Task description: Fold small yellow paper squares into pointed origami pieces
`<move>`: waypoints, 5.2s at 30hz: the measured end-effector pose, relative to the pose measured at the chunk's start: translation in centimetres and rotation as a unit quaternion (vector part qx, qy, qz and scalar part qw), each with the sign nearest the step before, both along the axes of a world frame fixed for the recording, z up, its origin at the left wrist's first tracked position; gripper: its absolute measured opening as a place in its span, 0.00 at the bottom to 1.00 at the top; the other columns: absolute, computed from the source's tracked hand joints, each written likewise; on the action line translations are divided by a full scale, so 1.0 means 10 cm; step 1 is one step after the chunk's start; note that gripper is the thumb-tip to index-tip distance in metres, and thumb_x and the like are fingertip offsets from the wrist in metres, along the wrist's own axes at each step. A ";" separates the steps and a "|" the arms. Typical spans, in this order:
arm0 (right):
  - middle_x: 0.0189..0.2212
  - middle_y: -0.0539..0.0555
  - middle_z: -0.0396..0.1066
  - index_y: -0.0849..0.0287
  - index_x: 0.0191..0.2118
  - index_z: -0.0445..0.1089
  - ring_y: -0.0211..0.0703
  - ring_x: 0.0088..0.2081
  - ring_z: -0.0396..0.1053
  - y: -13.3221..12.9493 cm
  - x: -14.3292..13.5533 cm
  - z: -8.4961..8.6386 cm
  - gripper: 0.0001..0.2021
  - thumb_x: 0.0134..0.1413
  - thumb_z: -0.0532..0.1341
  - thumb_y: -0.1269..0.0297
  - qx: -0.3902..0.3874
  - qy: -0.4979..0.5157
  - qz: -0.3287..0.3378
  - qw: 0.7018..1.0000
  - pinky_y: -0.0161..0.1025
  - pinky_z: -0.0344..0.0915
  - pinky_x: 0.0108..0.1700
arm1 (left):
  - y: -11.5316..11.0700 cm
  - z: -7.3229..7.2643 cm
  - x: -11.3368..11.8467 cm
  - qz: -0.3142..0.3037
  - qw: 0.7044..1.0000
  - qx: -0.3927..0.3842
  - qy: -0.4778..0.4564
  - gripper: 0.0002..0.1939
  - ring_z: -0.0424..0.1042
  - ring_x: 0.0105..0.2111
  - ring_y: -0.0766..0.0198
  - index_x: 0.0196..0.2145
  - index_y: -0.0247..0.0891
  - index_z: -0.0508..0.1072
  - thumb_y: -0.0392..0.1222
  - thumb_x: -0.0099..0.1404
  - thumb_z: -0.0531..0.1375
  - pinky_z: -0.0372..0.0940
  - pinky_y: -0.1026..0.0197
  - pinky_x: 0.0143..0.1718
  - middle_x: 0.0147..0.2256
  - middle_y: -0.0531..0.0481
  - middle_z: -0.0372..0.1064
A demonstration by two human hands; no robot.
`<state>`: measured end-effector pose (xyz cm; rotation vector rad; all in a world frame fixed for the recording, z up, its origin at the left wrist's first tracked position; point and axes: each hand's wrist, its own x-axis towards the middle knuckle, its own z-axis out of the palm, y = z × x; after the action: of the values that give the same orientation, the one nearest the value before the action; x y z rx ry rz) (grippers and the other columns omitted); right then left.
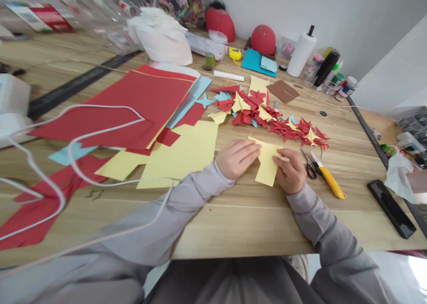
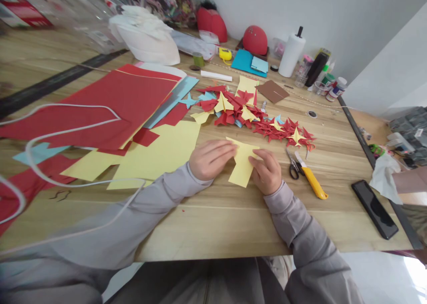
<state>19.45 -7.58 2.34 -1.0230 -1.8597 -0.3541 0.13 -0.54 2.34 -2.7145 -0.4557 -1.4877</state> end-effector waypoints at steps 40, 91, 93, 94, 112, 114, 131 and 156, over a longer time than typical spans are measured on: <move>0.42 0.58 0.69 0.54 0.39 0.69 0.46 0.44 0.67 0.01 0.02 -0.02 0.14 0.51 0.54 0.78 -0.017 0.018 0.001 1.000 0.47 0.69 0.40 | 0.00 0.13 0.17 -0.168 0.506 -0.784 -0.319 0.19 0.73 0.23 0.61 0.26 0.31 0.72 0.50 0.43 0.67 0.70 0.61 0.23 0.22 0.46 0.73; 0.16 0.40 0.57 0.56 0.49 0.50 0.31 0.17 0.56 -0.04 -0.26 -0.02 0.24 0.48 0.61 0.61 -0.425 0.407 0.156 0.793 0.30 0.54 0.20 | 0.13 0.07 0.20 -0.018 0.583 -0.700 -0.413 0.11 0.69 0.19 0.65 0.18 0.32 0.71 0.41 0.40 0.68 0.67 0.63 0.21 0.18 0.50 0.70; 0.16 0.40 0.57 0.56 0.48 0.50 0.31 0.17 0.55 -0.03 -0.26 -0.01 0.24 0.48 0.61 0.61 -0.428 0.406 0.160 0.791 0.30 0.54 0.20 | 0.16 0.07 0.18 -0.025 0.573 -0.700 -0.425 0.08 0.69 0.18 0.64 0.19 0.32 0.71 0.39 0.42 0.66 0.67 0.62 0.20 0.17 0.50 0.69; 0.16 0.39 0.57 0.56 0.48 0.50 0.31 0.17 0.55 -0.03 -0.26 -0.01 0.24 0.48 0.61 0.61 -0.431 0.405 0.161 0.790 0.30 0.54 0.20 | 0.18 0.07 0.17 -0.033 0.566 -0.703 -0.429 0.08 0.68 0.18 0.64 0.19 0.32 0.71 0.39 0.44 0.65 0.66 0.62 0.19 0.16 0.51 0.68; 0.16 0.39 0.53 0.57 0.46 0.54 0.30 0.17 0.54 -0.03 -0.23 -0.06 0.19 0.50 0.59 0.61 -0.420 0.372 0.127 0.818 0.30 0.53 0.20 | -0.17 -0.07 0.34 -0.115 0.670 -0.692 -0.244 0.13 0.73 0.33 0.57 0.26 0.32 0.77 0.42 0.41 0.68 0.67 0.57 0.38 0.28 0.45 0.75; 0.16 0.40 0.54 0.57 0.44 0.55 0.31 0.17 0.55 -0.03 -0.22 -0.06 0.17 0.51 0.58 0.60 -0.425 0.360 0.113 0.823 0.30 0.53 0.20 | -0.17 -0.07 0.34 -0.118 0.664 -0.694 -0.251 0.13 0.73 0.34 0.57 0.27 0.33 0.77 0.43 0.43 0.68 0.67 0.58 0.37 0.31 0.45 0.75; 0.37 0.61 0.68 0.61 0.47 0.65 0.50 0.38 0.63 -0.10 0.34 0.01 0.17 0.50 0.52 0.73 -0.217 -0.170 -0.427 0.861 0.44 0.55 0.38 | -0.06 -0.01 0.32 -0.127 0.506 -0.784 -0.336 0.13 0.74 0.26 0.55 0.24 0.30 0.74 0.34 0.38 0.69 0.70 0.58 0.22 0.25 0.43 0.74; 0.41 0.60 0.65 0.56 0.50 0.62 0.46 0.41 0.65 -0.42 0.35 0.20 0.17 0.54 0.52 0.72 -0.095 -0.150 -0.199 0.964 0.42 0.64 0.40 | 0.10 0.03 0.27 -0.117 0.431 -0.777 -0.443 0.05 0.74 0.25 0.61 0.27 0.29 0.73 0.27 0.49 0.62 0.72 0.64 0.25 0.27 0.44 0.75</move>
<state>22.94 -11.81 4.30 -1.5536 -1.9748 -0.6044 2.81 0.45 2.63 -1.5074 -2.7105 -3.8809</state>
